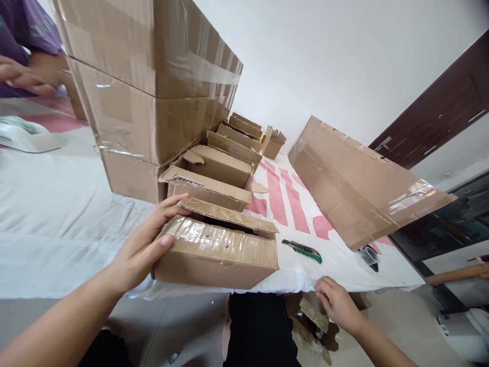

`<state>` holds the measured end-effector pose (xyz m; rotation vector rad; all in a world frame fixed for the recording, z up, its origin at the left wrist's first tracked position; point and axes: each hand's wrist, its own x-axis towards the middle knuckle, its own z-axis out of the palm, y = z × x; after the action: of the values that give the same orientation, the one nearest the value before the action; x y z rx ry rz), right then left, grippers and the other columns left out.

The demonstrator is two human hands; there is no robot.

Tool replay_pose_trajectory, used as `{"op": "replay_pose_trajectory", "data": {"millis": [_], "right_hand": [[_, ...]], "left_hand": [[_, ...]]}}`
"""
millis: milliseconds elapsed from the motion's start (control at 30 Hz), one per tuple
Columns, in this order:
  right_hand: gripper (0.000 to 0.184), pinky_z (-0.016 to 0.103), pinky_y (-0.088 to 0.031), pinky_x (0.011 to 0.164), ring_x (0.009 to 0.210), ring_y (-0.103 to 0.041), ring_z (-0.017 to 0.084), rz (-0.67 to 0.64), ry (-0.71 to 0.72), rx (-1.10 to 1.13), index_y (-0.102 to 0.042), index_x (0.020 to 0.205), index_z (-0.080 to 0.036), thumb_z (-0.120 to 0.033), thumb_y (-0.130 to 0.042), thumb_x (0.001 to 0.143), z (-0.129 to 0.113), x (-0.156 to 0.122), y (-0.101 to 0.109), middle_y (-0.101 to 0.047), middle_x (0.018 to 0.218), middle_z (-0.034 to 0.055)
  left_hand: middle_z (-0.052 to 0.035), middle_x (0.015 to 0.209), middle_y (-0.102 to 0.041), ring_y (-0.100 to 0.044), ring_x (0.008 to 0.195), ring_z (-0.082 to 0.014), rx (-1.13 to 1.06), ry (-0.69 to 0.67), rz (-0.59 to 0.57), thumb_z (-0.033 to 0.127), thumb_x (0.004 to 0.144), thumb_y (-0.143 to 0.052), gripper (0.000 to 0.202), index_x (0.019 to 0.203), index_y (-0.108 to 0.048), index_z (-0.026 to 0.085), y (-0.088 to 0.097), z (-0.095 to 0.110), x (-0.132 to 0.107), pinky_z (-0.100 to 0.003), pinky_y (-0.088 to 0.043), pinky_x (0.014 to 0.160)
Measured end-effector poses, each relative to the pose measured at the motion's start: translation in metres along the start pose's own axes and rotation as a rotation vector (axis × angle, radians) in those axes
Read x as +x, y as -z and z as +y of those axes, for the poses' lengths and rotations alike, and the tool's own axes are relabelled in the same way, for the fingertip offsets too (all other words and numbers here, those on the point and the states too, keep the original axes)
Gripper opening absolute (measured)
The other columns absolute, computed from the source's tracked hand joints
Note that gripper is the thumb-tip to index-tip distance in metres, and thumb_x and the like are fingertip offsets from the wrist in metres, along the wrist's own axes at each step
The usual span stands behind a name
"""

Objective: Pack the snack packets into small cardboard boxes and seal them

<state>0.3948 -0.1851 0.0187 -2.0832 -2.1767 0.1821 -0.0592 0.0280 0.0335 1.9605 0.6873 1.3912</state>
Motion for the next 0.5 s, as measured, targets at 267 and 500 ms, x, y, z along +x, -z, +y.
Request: {"op": "replay_pose_trajectory", "data": {"millis": [267, 500], "right_hand": [[0.012, 0.03, -0.046, 0.071, 0.075, -0.061, 0.018, 0.02, -0.102, 0.088, -0.056, 0.09, -0.023, -0.022, -0.044, 0.088, -0.018, 0.0, -0.013, -0.062, 0.08, 0.0026], [0.016, 0.03, -0.047, 0.073, 0.075, -0.06, 0.018, 0.034, -0.18, 0.12, -0.062, 0.088, -0.023, -0.03, -0.048, 0.088, 0.003, 0.011, -0.015, -0.063, 0.083, 0.0024]], "left_hand": [[-0.0044, 0.15, -0.038, -0.031, 0.14, -0.0302, 0.013, -0.017, -0.017, 0.043, 0.097, -0.038, 0.031, 0.118, -0.052, 0.026, 0.001, 0.0, 0.001, -0.04, -0.024, 0.113], [-0.0048, 0.15, -0.04, -0.034, 0.138, -0.0302, 0.024, -0.018, -0.007, 0.044, 0.097, -0.037, 0.031, 0.118, -0.051, 0.026, 0.001, 0.001, -0.001, -0.043, -0.025, 0.113]]}}
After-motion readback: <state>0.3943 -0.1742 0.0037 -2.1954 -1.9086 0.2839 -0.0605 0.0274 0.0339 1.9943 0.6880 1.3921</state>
